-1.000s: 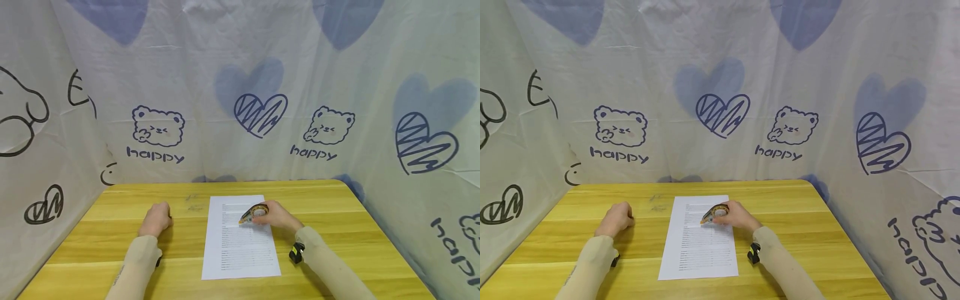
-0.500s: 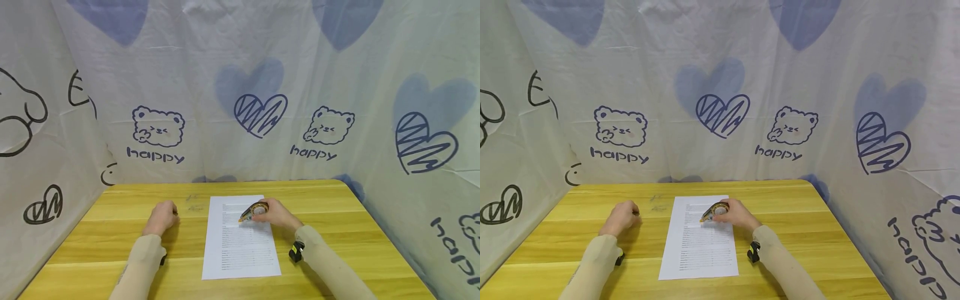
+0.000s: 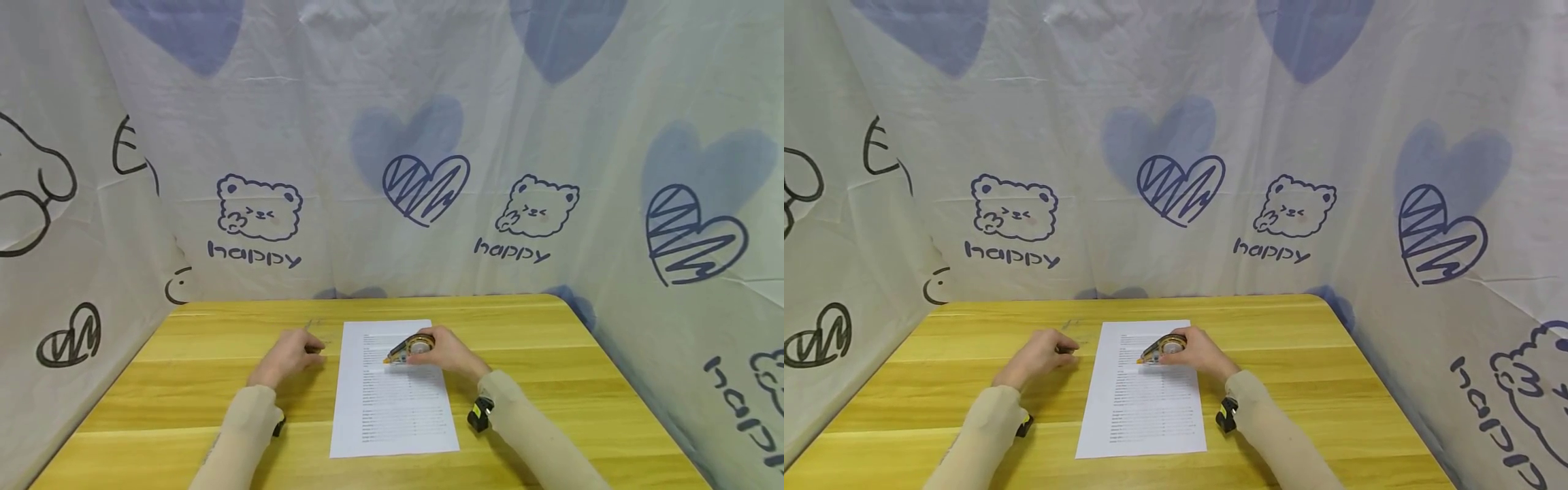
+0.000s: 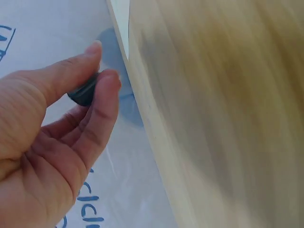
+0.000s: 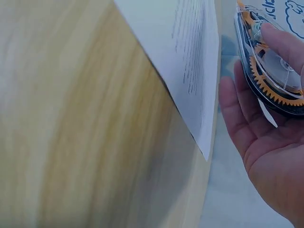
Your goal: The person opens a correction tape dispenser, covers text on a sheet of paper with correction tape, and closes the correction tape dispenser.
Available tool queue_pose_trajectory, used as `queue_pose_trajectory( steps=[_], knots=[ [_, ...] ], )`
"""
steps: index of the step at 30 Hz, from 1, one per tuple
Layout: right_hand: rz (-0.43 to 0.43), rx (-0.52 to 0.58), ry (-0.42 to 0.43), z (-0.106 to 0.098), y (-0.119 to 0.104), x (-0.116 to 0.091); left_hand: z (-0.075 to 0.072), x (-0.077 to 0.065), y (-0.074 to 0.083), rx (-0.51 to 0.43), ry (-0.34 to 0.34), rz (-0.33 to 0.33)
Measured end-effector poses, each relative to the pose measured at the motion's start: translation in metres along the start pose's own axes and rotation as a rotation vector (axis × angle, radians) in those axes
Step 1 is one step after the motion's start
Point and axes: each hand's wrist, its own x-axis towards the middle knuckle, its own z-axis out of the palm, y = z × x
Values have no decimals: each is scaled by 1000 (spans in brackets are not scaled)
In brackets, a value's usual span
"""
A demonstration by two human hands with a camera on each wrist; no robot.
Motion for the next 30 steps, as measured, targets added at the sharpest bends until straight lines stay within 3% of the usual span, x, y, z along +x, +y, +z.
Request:
queue_pose_trajectory(
  steps=[7, 10, 17, 23, 30],
  knots=[
    [36, 11, 37, 2, -4, 1, 11, 7, 13, -3, -1, 62],
    [27, 15, 48, 4, -7, 2, 15, 9, 20, -73, -2, 96],
    [22, 55, 54, 9, -13, 3, 27, 13, 37, -335, -14, 117],
    [-3, 55, 56, 13, -18, 4, 34, 15, 49, -408, -38, 146],
    [-17, 67, 46, 18, -21, 6, 37, 17, 56, -487, -59, 124]
  ],
)
